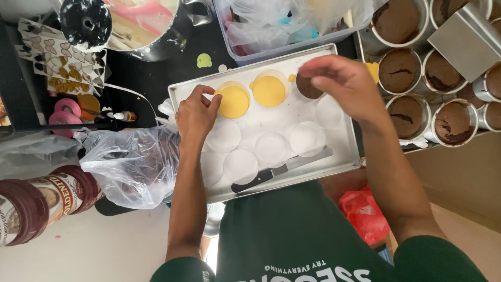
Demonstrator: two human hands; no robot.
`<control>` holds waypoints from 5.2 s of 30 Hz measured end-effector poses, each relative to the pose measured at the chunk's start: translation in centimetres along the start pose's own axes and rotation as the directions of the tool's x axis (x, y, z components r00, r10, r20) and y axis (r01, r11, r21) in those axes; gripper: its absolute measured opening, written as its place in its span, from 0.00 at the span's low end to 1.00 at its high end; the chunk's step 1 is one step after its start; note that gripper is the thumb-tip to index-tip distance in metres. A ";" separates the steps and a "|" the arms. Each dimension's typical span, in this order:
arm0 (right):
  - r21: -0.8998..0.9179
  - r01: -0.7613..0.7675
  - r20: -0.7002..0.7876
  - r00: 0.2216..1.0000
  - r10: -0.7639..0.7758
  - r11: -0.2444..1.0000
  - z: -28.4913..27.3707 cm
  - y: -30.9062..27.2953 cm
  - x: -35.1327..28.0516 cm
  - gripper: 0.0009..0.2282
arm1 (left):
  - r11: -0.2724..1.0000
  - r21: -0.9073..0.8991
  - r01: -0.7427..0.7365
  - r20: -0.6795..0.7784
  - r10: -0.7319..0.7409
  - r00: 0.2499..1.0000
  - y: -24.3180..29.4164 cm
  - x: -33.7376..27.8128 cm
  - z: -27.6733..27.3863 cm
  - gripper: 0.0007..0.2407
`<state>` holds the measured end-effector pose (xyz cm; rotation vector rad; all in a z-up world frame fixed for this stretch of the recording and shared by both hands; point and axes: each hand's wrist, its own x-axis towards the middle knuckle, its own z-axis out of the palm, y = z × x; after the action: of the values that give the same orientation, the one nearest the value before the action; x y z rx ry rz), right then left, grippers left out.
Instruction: The person places a chocolate cake into a plastic cup on a tray and then fills the remaining cups with yellow paper circles.
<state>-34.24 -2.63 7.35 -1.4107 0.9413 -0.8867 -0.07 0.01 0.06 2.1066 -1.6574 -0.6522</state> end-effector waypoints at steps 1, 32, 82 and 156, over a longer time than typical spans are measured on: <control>0.002 -0.001 0.000 1.000 0.001 1.000 -0.4 0.0 -0.6 0.12 | 1.000 0.002 0.001 0.001 -0.001 1.000 -0.1 0.0 0.0 0.09; -0.368 -0.085 -0.155 0.987 0.029 0.926 1.1 3.1 -5.5 0.10 | 0.936 -0.137 -0.324 -0.038 0.321 0.946 6.8 -4.6 -3.4 0.09; -0.901 0.139 0.242 0.946 0.213 0.410 5.5 4.7 -2.2 0.16 | 0.831 0.209 -0.516 0.422 0.399 0.814 6.2 -4.7 4.5 0.07; 0.353 -0.163 -0.549 0.761 0.345 0.921 5.8 6.7 -24.1 0.13 | 0.687 -0.192 -0.701 0.478 0.690 0.544 17.4 -20.0 8.1 0.20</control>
<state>-38.62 21.70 0.50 -0.7135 1.3848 -1.2364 -22.51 15.32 5.58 1.0841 -2.5764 -0.9569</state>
